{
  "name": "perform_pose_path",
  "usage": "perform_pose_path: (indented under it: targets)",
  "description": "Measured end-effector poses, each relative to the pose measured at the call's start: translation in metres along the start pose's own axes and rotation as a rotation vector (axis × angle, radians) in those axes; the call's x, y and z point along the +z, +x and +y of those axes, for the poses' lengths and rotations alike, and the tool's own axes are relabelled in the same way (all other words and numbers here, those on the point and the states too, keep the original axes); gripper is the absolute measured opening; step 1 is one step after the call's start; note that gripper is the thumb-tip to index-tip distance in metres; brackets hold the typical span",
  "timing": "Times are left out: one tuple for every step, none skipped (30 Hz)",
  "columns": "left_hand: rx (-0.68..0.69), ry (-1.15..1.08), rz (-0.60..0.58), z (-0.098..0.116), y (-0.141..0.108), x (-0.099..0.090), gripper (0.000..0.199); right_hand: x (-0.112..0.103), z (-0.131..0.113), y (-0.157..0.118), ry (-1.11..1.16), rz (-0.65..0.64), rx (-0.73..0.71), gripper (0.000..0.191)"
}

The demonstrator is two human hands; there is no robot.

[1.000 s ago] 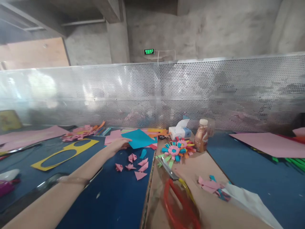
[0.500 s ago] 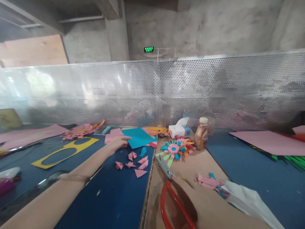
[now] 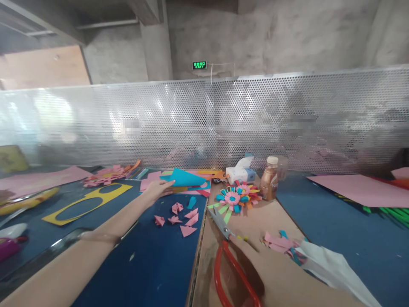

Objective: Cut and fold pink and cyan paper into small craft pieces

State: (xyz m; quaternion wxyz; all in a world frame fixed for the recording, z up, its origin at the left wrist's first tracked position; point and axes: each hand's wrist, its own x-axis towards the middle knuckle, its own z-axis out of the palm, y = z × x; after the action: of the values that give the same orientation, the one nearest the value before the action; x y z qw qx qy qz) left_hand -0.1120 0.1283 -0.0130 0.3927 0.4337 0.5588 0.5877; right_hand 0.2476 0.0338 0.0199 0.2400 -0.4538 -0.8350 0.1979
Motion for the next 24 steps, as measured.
perform_pose_path:
  targets:
    - [0.008,-0.021,0.006,0.002,-0.001,0.000,0.030,0.005,-0.002,-0.010,-0.033,-0.036,-0.015,0.032]
    - [0.018,-0.041,0.015,0.004,-0.002,0.001,0.028,0.010,-0.003,-0.020,-0.062,-0.073,-0.028,0.032]
    - [0.033,-0.062,0.029,0.006,-0.002,0.001,0.025,0.014,-0.004,-0.027,-0.088,-0.109,-0.042,0.031]
    - [0.052,-0.081,0.047,0.008,-0.003,0.002,0.022,0.017,-0.004,-0.033,-0.112,-0.142,-0.054,0.030]
    - [0.076,-0.099,0.065,0.011,-0.004,0.002,0.020,0.019,-0.005,-0.036,-0.131,-0.171,-0.064,0.029]
    - [0.103,-0.115,0.084,0.013,-0.004,0.002,0.017,0.018,-0.005,-0.038,-0.146,-0.196,-0.072,0.029]
    - [0.132,-0.128,0.101,0.016,-0.005,0.003,0.016,0.017,-0.005,-0.038,-0.156,-0.217,-0.077,0.029]
    - [0.161,-0.139,0.117,0.018,-0.006,0.004,0.016,0.014,-0.005,-0.037,-0.162,-0.234,-0.080,0.030]
    - [0.190,-0.147,0.132,0.021,-0.007,0.006,0.017,0.010,-0.005,-0.035,-0.163,-0.247,-0.081,0.030]
    - [0.217,-0.153,0.146,0.024,-0.008,0.009,0.018,0.006,-0.005,-0.034,-0.155,-0.260,-0.084,0.029]
    - [0.241,-0.156,0.157,0.027,-0.010,0.013,0.020,0.001,-0.006,-0.033,-0.142,-0.272,-0.089,0.027]
    - [0.264,-0.156,0.162,0.030,-0.013,0.017,0.022,-0.003,-0.006,-0.032,-0.125,-0.283,-0.098,0.023]
    - [0.284,-0.154,0.162,0.034,-0.017,0.023,0.023,-0.007,-0.007,-0.030,-0.114,-0.299,-0.114,0.020]
    - [0.301,-0.146,0.151,0.039,-0.021,0.029,0.024,-0.009,-0.007,-0.029,-0.085,-0.287,-0.116,0.019]
    - [0.319,-0.138,0.140,0.043,-0.027,0.037,0.026,-0.011,-0.006,-0.026,-0.039,-0.246,-0.101,0.021]
    - [0.337,-0.126,0.132,0.048,-0.035,0.045,0.028,-0.012,-0.005,-0.023,0.012,-0.183,-0.074,0.025]
    - [0.353,-0.114,0.120,0.053,-0.043,0.053,0.029,-0.012,-0.003,-0.019,0.054,-0.106,-0.035,0.033]
    - [0.364,-0.099,0.100,0.057,-0.053,0.062,0.030,-0.011,-0.001,-0.015,0.125,-0.026,0.010,0.047]
    - [0.374,-0.085,0.080,0.061,-0.064,0.070,0.031,-0.009,0.001,-0.011,0.189,0.022,0.031,0.064]
    - [0.383,-0.072,0.062,0.064,-0.076,0.077,0.031,-0.008,0.001,-0.007,0.268,0.047,0.045,0.077]
    - [0.386,-0.061,0.046,0.066,-0.089,0.084,0.032,-0.006,0.000,-0.004,0.455,0.042,0.026,0.084]
    - [0.393,-0.053,0.030,0.067,-0.102,0.089,0.032,-0.005,-0.002,-0.003,0.659,0.036,-0.021,0.089]
    - [0.400,-0.055,-0.019,0.067,-0.115,0.094,0.030,-0.003,-0.007,-0.003,0.810,0.024,-0.073,0.092]
    - [0.403,-0.069,-0.075,0.067,-0.128,0.097,0.028,-0.001,-0.012,-0.004,0.905,0.023,-0.109,0.089]
